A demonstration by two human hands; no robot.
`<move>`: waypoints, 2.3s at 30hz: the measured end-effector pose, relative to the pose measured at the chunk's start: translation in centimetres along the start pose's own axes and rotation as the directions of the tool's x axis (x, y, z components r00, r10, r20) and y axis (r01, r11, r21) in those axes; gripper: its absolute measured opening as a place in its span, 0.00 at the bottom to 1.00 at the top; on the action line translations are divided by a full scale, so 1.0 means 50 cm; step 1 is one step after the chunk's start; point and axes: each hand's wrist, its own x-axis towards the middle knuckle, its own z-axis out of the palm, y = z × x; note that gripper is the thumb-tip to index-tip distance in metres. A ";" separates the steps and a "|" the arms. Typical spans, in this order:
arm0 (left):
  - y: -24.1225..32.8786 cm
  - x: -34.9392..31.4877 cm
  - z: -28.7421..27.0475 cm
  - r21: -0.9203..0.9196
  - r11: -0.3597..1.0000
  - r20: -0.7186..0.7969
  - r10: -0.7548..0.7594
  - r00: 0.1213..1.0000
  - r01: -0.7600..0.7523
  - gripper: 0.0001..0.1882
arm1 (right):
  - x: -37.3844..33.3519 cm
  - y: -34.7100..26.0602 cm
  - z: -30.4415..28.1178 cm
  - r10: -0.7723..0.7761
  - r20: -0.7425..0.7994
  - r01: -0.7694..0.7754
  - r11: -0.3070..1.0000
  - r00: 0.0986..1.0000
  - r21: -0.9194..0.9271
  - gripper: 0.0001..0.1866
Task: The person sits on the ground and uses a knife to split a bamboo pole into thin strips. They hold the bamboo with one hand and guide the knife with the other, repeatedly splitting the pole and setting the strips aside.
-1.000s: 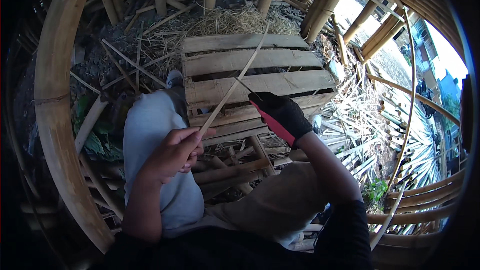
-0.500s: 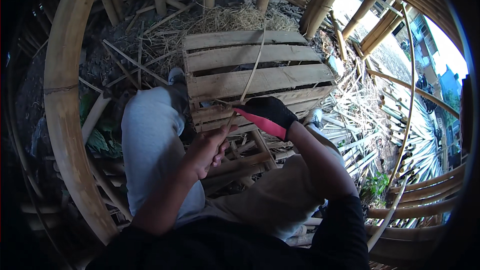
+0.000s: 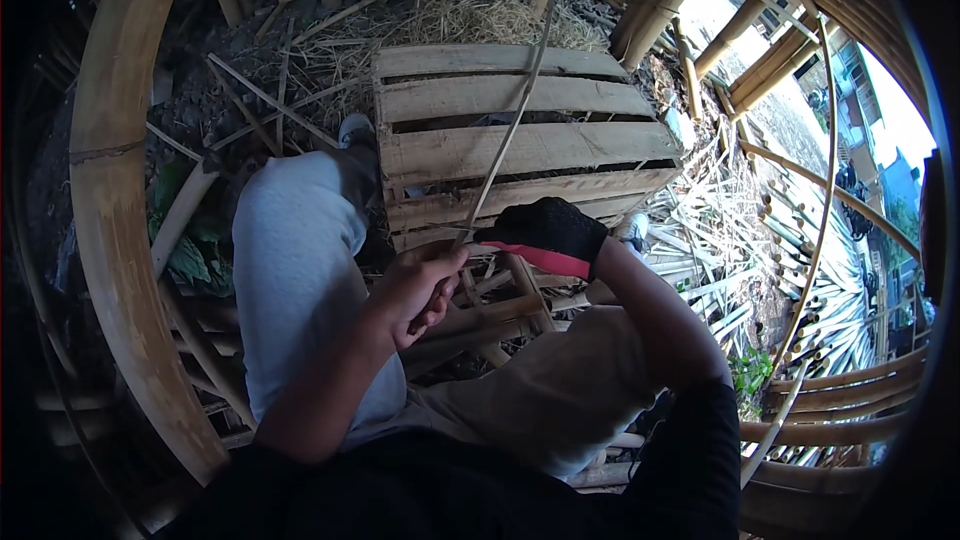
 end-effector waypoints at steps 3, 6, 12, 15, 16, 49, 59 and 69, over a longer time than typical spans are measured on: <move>-0.003 0.001 -0.019 -0.004 0.999 -0.020 0.037 0.999 -0.037 0.12 | 0.017 -0.027 -0.014 0.075 0.061 -0.079 0.995 0.995 0.058 0.22; 0.009 -0.015 -0.018 -0.048 0.997 0.068 0.067 0.995 -0.064 0.15 | 0.015 -0.030 -0.016 0.022 -0.062 -0.022 1.000 0.998 -0.011 0.20; 0.012 -0.021 -0.021 -0.174 0.982 0.067 0.080 0.995 -0.067 0.20 | 0.013 0.008 -0.010 -0.119 -0.160 0.111 0.992 0.980 -0.057 0.14; 0.016 -0.017 -0.021 -0.095 0.992 0.071 0.088 0.994 -0.081 0.20 | 0.006 -0.004 -0.001 -0.014 -0.122 0.029 0.992 0.992 0.125 0.13; 0.016 -0.016 -0.021 -0.088 0.993 0.081 0.087 0.993 -0.080 0.19 | 0.010 0.003 0.011 -0.124 -0.218 0.141 0.988 0.968 0.063 0.15; -0.012 -0.010 -0.003 -0.071 0.997 0.068 0.037 0.997 -0.032 0.14 | 0.028 -0.099 0.010 0.491 -0.195 -0.510 0.858 0.849 -0.061 0.24; -0.014 -0.031 0.016 -0.042 0.999 0.073 0.023 0.997 -0.019 0.15 | 0.037 -0.083 -0.013 0.557 -0.090 -0.561 0.828 0.825 -0.013 0.20; -0.034 -0.032 0.033 0.104 0.991 0.013 0.081 0.997 -0.082 0.15 | 0.016 -0.057 0.005 0.523 -0.093 -0.523 0.852 0.847 0.026 0.23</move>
